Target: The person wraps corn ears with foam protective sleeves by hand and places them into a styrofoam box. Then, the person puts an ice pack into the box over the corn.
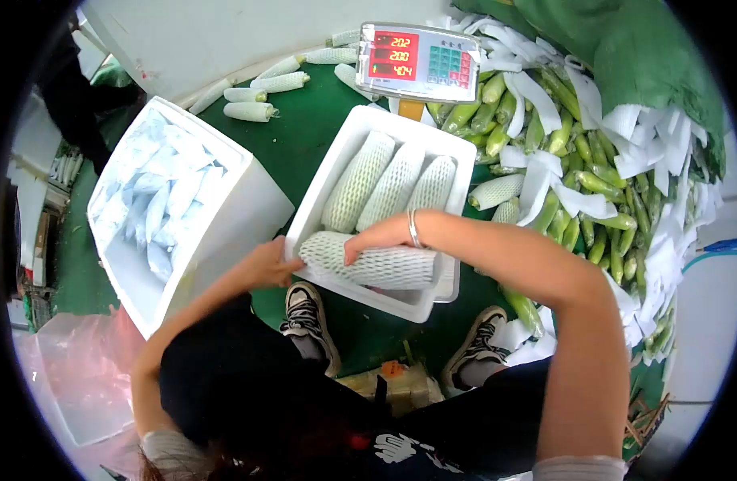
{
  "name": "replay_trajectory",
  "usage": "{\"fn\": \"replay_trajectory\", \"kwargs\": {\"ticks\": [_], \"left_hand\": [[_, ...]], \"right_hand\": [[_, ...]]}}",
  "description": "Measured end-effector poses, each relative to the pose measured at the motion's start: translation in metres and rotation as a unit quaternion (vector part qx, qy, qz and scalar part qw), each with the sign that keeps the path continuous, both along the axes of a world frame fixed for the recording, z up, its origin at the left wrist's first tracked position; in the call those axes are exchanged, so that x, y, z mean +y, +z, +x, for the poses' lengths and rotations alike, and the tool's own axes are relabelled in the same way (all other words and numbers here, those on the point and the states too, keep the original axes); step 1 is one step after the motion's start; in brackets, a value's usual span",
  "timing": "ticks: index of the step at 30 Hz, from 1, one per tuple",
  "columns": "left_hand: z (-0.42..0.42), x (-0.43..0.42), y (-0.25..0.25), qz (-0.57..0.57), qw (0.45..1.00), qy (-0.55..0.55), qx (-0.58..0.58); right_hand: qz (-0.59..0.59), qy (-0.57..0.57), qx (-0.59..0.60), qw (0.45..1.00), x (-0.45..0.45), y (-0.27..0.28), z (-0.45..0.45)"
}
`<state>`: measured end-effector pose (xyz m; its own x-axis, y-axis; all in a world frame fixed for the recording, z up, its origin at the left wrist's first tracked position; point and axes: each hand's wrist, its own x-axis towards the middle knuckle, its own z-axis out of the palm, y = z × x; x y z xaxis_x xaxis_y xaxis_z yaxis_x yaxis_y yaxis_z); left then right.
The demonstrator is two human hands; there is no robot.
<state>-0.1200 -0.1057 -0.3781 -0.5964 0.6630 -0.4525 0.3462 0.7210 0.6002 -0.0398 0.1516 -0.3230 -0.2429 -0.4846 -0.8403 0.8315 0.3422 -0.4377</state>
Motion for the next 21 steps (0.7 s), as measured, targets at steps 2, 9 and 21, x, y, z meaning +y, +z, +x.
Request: {"fn": "replay_trajectory", "kwargs": {"ticks": [2, 9, 21], "left_hand": [[0.02, -0.001, 0.025, -0.002, 1.0, 0.004, -0.008], [0.047, -0.014, 0.01, 0.077, 0.994, 0.027, -0.069], [0.041, -0.036, 0.026, 0.295, 0.943, 0.149, -0.035]], "right_hand": [[0.132, 0.073, 0.109, 0.983, -0.006, -0.033, 0.006], [0.373, 0.227, 0.589, 0.68, -0.003, -0.001, 0.056], [0.353, 0.24, 0.487, 0.762, 0.012, -0.028, 0.086]]}}
